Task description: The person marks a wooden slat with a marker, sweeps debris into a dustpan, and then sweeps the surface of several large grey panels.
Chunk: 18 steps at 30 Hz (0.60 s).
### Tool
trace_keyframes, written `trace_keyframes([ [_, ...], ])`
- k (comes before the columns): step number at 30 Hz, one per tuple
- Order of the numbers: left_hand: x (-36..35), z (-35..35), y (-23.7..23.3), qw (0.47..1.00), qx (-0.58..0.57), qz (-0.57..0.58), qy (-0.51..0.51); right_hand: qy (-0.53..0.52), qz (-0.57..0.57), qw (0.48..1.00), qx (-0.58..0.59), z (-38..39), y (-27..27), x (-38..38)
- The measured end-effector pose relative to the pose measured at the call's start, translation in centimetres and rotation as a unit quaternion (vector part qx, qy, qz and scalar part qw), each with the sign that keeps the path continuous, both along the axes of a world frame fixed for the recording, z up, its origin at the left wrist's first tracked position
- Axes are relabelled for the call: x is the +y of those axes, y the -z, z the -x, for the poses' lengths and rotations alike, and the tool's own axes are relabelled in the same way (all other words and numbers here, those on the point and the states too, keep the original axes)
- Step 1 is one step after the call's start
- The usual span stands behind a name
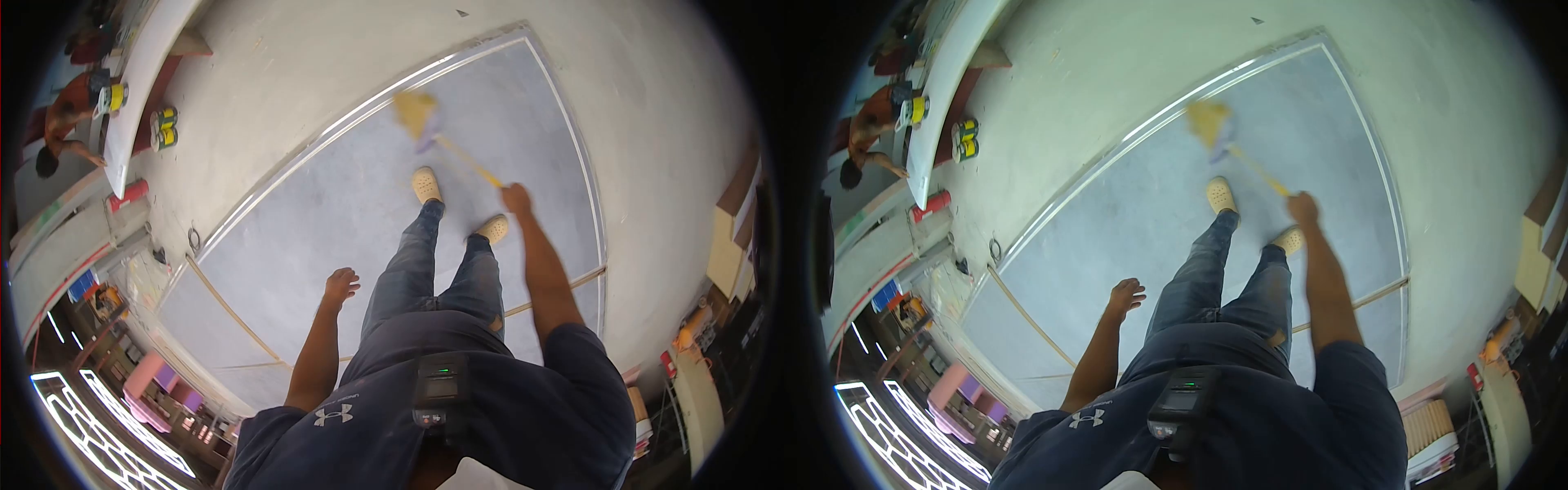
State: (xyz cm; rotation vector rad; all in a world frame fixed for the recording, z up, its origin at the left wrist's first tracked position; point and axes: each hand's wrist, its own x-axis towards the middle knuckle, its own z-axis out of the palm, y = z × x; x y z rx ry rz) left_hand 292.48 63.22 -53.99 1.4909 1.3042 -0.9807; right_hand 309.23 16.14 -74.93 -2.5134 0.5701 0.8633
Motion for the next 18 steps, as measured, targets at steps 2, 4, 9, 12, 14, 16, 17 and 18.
trace_keyframes([
  [2,-0.5,-1.2,0.8,1.0,-0.01,0.02,0.005,-0.049,0.112,0.992,-0.019,-1.0,-0.9,-9.6],
  [4,-0.6,-2.5,1.7,0.999,-0.026,0.042,0.005,-0.08,0.142,0.985,-0.051,-2.1,-0.8,-15.8],
  [9,-1.5,-5.5,2.0,0.996,-0.06,0.066,-0.003,-0.053,0.182,0.975,-0.112,-4.4,-9.3,-12.5],
  [12,-1.3,-5.8,1.9,0.995,-0.068,0.072,-0.011,-0.121,0.084,0.983,-0.105,-1.8,-12.6,-5.0],
  [14,-0.9,-5.0,1.9,0.996,-0.061,0.07,-0.014,-0.144,-0.034,0.987,-0.062,0.1,-14.0,1.4],
  [16,-0.5,-4.2,1.4,0.997,-0.047,0.059,-0.034,-0.239,-0.177,0.954,-0.037,3.4,-9.3,6.1],
  [17,-0.2,-3.6,1.2,0.997,-0.041,0.052,-0.044,-0.219,-0.216,0.951,0.04,5.0,-7.4,9.2],
  [18,0.1,-3.0,0.8,0.997,-0.037,0.048,-0.047,-0.364,-0.229,0.902,0.034,7.2,-2.6,12.0],
])
